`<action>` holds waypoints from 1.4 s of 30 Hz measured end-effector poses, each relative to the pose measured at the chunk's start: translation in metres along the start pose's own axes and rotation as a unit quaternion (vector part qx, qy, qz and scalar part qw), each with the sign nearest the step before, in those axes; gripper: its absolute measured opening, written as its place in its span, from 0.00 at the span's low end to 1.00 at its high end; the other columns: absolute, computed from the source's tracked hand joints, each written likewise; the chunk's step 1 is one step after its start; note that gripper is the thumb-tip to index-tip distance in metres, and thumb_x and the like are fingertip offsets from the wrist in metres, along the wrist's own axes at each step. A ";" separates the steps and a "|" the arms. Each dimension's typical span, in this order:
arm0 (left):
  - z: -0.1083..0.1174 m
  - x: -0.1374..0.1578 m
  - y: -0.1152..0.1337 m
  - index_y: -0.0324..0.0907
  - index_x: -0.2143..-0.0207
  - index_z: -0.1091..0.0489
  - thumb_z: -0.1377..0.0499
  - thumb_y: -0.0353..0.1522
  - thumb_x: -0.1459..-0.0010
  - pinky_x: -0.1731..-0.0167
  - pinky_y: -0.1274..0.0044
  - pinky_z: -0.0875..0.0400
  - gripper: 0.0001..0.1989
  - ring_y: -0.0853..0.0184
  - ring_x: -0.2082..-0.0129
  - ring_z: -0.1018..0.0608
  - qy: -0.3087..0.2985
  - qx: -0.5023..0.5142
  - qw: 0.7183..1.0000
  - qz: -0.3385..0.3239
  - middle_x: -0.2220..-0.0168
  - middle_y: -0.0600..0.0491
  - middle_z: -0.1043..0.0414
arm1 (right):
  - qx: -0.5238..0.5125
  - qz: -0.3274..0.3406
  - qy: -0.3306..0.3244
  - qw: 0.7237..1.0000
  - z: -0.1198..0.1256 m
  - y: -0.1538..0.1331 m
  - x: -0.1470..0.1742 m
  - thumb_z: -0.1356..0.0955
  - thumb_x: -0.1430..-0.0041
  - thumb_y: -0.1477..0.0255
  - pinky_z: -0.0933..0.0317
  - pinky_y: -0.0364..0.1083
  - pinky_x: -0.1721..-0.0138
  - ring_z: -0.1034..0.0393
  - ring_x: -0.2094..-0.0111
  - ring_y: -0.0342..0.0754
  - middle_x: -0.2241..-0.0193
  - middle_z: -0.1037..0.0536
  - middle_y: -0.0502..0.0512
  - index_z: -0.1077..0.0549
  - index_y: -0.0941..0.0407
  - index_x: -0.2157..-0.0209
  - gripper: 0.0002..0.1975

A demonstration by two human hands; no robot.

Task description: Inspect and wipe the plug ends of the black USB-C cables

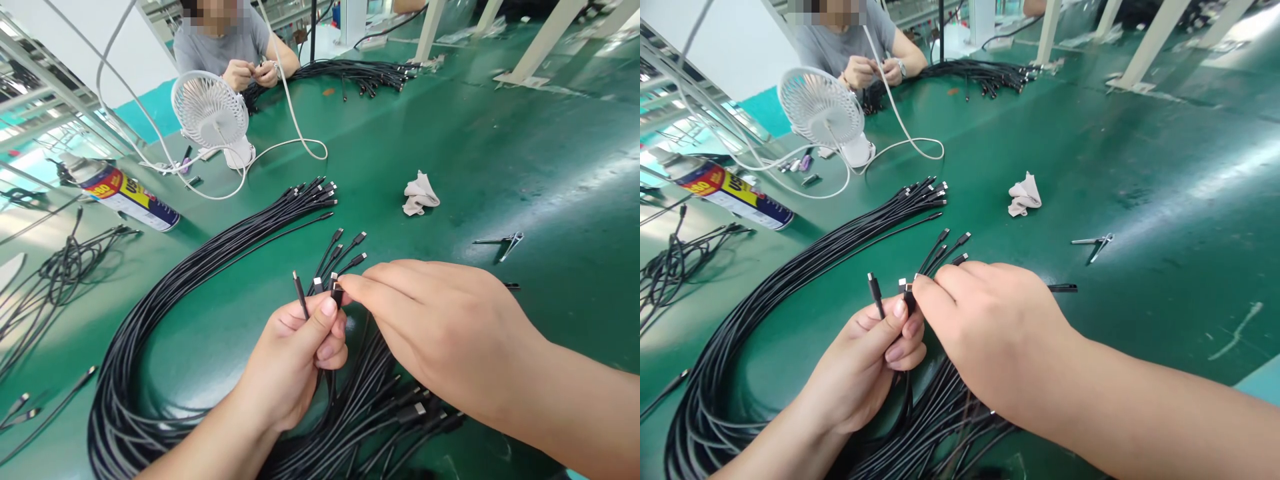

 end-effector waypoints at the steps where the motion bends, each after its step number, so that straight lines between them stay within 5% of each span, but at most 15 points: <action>1: 0.000 0.000 0.000 0.35 0.79 0.31 0.35 0.34 0.43 0.83 0.83 0.52 0.15 0.80 0.83 0.45 0.000 -0.001 1.000 0.000 0.79 0.58 0.41 | 0.000 0.000 -0.002 1.000 0.000 0.000 0.000 0.40 0.36 0.81 0.36 0.44 0.77 0.27 0.77 0.45 0.69 0.18 0.57 0.21 0.62 0.61 0.16; 21: -0.003 0.001 0.002 0.36 0.77 0.30 0.35 0.35 0.43 0.83 0.83 0.53 0.14 0.80 0.83 0.46 0.004 -0.009 1.000 -0.004 0.79 0.59 0.41 | 0.021 0.001 -0.035 0.999 0.001 0.002 0.003 0.41 0.40 0.82 0.37 0.46 0.77 0.28 0.76 0.45 0.66 0.18 0.57 0.22 0.60 0.55 0.20; 42: -0.004 0.001 0.001 0.35 0.78 0.31 0.35 0.35 0.43 0.83 0.83 0.54 0.15 0.81 0.83 0.46 0.002 -0.007 1.000 -0.008 0.80 0.60 0.42 | -0.002 -0.014 -0.022 1.000 -0.003 -0.002 -0.002 0.41 0.39 0.82 0.41 0.46 0.78 0.28 0.77 0.46 0.72 0.20 0.55 0.21 0.61 0.63 0.17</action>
Point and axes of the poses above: each hand's wrist, its own x-axis away from the middle knuckle, its own z-axis out of the back of the hand, y = z × x, the point moved 6 cm from there along -x, towards the middle knuckle
